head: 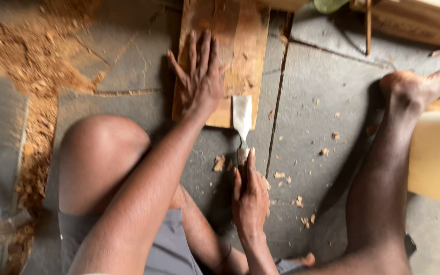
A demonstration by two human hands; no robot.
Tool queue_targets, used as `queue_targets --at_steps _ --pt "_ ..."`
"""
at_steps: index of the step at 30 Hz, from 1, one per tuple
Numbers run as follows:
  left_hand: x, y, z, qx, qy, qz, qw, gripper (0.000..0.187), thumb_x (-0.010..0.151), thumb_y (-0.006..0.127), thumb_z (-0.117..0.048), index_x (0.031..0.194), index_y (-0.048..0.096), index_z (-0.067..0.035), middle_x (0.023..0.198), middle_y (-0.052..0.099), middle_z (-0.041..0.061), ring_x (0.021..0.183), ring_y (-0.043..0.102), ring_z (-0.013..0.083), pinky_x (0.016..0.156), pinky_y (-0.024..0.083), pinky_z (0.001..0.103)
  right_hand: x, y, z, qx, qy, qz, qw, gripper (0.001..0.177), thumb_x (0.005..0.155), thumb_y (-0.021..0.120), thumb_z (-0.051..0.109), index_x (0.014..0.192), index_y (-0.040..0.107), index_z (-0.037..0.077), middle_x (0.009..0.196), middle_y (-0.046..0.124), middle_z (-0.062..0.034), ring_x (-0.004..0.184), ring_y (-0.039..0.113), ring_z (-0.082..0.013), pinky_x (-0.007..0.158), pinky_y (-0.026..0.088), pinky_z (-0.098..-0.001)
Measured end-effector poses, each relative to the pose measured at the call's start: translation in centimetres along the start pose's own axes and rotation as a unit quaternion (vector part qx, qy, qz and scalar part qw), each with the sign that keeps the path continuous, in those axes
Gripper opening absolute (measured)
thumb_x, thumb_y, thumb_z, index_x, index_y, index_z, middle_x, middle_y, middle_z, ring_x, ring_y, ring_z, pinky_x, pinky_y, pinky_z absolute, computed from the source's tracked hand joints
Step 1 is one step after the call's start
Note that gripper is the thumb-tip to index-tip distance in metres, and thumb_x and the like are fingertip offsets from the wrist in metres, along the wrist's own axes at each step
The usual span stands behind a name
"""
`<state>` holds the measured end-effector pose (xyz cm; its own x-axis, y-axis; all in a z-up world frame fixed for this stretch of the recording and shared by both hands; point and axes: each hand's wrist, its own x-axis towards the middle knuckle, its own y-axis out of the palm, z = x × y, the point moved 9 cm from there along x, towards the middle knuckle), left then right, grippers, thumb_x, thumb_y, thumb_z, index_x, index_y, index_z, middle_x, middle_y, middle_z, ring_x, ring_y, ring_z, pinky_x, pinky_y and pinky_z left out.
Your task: The person sits on the floor and uses a chisel to carve a rectangular piece of wood. They hold the wood steady with their left hand and repeatedly strike the chisel with their right hand to remove wood shavings.
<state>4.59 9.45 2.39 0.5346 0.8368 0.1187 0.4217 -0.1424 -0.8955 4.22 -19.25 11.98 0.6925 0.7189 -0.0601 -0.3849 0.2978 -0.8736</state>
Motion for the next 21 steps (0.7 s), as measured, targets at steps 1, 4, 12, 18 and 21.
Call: queue_targets --at_steps 1,4,12,18,21 --pt "-0.5 0.1 0.2 0.006 0.0 -0.004 1.0 0.08 0.104 0.065 -0.036 0.167 0.02 -0.014 0.175 0.007 0.005 0.161 0.001 0.0276 0.117 -0.011 0.079 -0.6 0.0 -0.3 -0.004 0.011 0.004 1.0 0.065 0.099 0.065 0.019 0.159 0.04 0.014 0.099 0.07 -0.0183 0.087 0.065 -0.0352 0.076 0.051 -0.0454" --pt "0.8 -0.1 -0.6 0.008 0.012 -0.027 1.0 0.082 0.104 0.065 -0.038 0.168 0.02 -0.014 0.174 0.006 0.006 0.16 0.001 0.0288 0.117 -0.007 0.079 -1.4 -0.9 0.1 0.007 0.029 0.009 1.0 0.065 0.098 0.065 0.021 0.158 0.042 0.016 0.1 0.071 -0.0176 0.089 0.068 -0.0328 0.076 0.053 -0.0436" --pt "-0.1 1.0 0.3 0.03 0.013 -0.028 0.999 0.086 0.104 0.066 -0.044 0.168 0.018 -0.012 0.175 0.007 0.005 0.162 0.003 0.0293 0.121 0.003 0.077 -0.4 0.1 0.9 0.021 0.051 0.024 0.998 0.067 0.099 0.065 0.019 0.16 0.036 0.013 0.098 0.07 -0.0185 0.087 0.067 -0.0341 0.077 0.052 -0.0448" --pt "0.1 0.8 0.6 0.013 -0.005 -0.052 0.999 0.085 0.103 0.068 -0.044 0.167 0.02 -0.015 0.174 0.01 0.005 0.161 0.005 0.0261 0.122 0.004 0.076 -2.3 -1.8 1.9 0.076 -0.031 0.042 0.996 0.078 0.092 0.062 0.012 0.161 0.028 0.006 0.105 0.067 -0.0227 0.086 0.066 -0.0394 0.071 0.053 -0.0457" --pt "-0.1 0.9 0.5 0.023 0.006 -0.053 0.998 0.084 0.103 0.067 -0.047 0.166 0.021 -0.015 0.174 0.011 0.003 0.16 0.005 0.0273 0.121 0.004 0.077 -2.9 -1.0 0.8 0.038 0.009 0.052 0.998 0.07 0.096 0.062 0.015 0.16 0.035 0.015 0.099 0.07 -0.0167 0.076 0.07 -0.035 0.064 0.053 -0.0442"
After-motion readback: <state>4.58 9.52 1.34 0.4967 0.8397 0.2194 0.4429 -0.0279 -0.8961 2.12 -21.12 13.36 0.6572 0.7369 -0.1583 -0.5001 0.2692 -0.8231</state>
